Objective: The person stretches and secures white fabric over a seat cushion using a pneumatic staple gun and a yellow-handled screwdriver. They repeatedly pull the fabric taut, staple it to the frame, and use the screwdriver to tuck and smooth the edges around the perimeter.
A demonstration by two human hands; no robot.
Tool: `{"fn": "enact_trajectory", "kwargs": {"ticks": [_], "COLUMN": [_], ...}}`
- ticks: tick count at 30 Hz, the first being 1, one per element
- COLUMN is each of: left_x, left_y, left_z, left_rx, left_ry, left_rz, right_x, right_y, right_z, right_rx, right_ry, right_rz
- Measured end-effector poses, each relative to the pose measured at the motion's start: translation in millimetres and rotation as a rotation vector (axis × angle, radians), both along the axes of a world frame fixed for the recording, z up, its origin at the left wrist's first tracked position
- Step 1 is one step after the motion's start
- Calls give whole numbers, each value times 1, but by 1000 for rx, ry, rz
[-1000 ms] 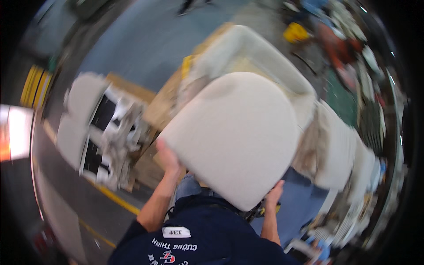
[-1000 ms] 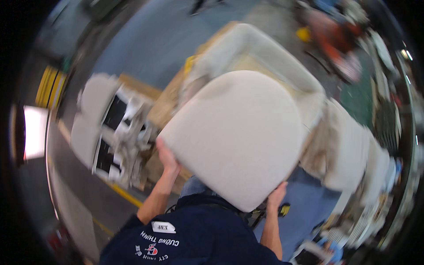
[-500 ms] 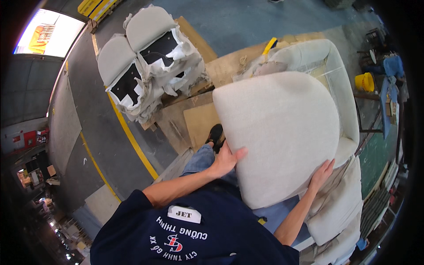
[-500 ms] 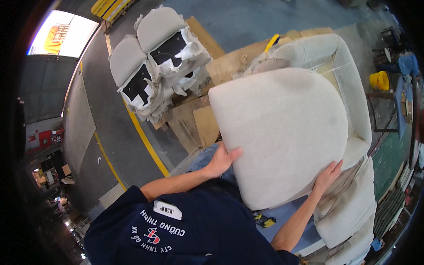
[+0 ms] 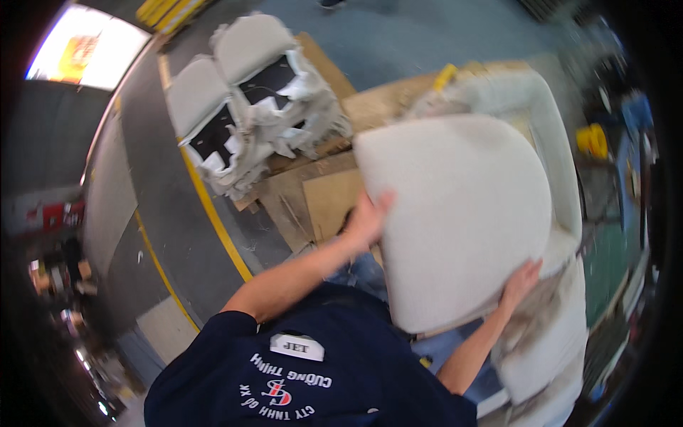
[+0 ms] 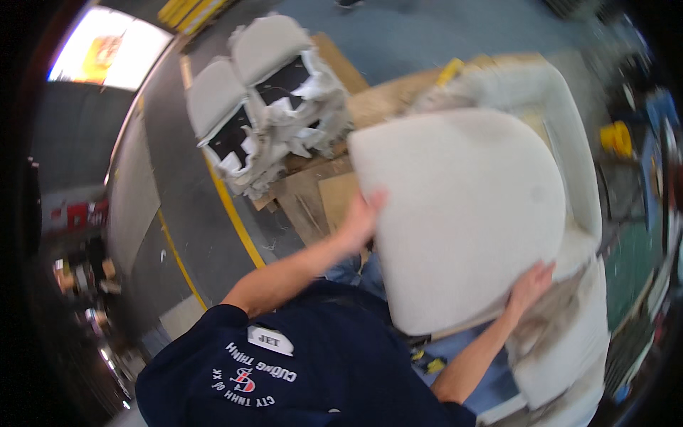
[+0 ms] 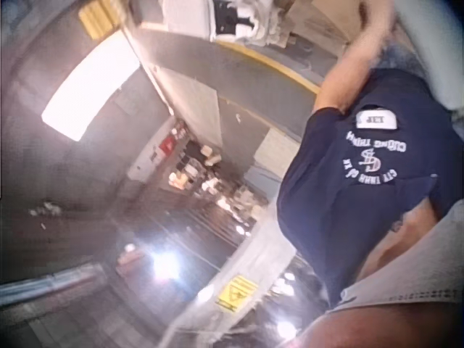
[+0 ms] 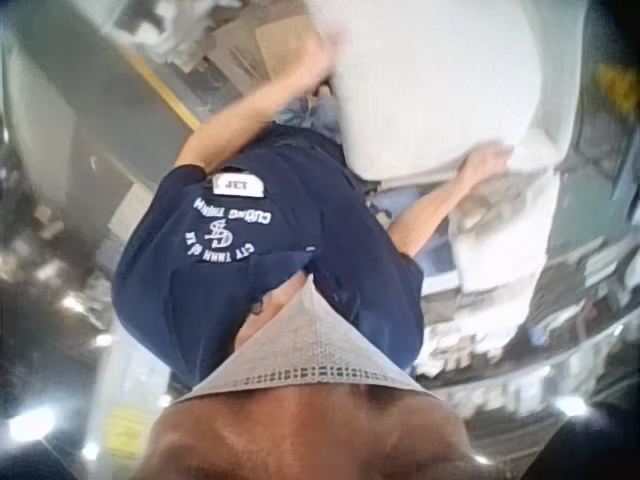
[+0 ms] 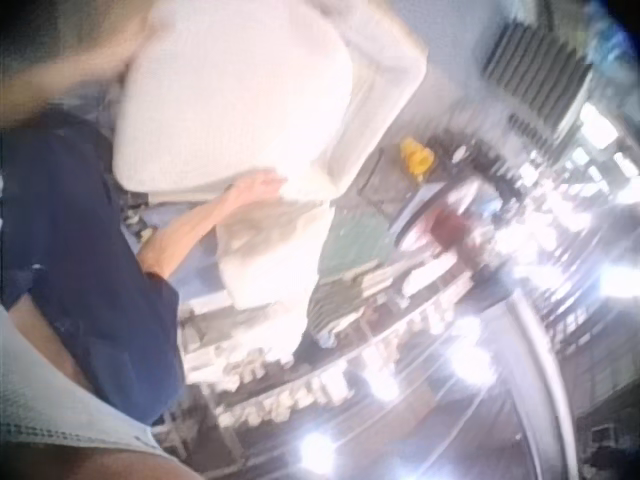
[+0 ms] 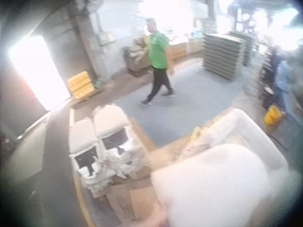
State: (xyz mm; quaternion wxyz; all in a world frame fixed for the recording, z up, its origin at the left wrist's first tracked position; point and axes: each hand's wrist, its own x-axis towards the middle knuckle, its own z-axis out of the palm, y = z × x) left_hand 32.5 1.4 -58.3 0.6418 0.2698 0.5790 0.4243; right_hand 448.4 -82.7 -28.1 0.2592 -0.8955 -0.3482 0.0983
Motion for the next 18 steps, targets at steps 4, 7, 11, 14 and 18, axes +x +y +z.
{"fn": "enact_trajectory", "kwargs": {"ticks": [4,7,11,14,18], "left_x": [4,-24,-18,-18,-76], "left_y": [-87,-67,-53,-42,-3], "left_z": [45,58,38,27,23], "left_rx": [27,-270,-103,26,-180], "left_ry": [89,-271,-262,-270,-499], "left_rz": [-561,-639,-388,-273,-229], "right_x": [40,67,90,75,15], "right_y": [-18,20,90,118,120], "right_z": [-33,-9,3,9,72], "right_rx": [46,-189,14,35,123], "right_ry": [-17,132,483,542,470], "right_rz": [41,51,148,99,140]}}
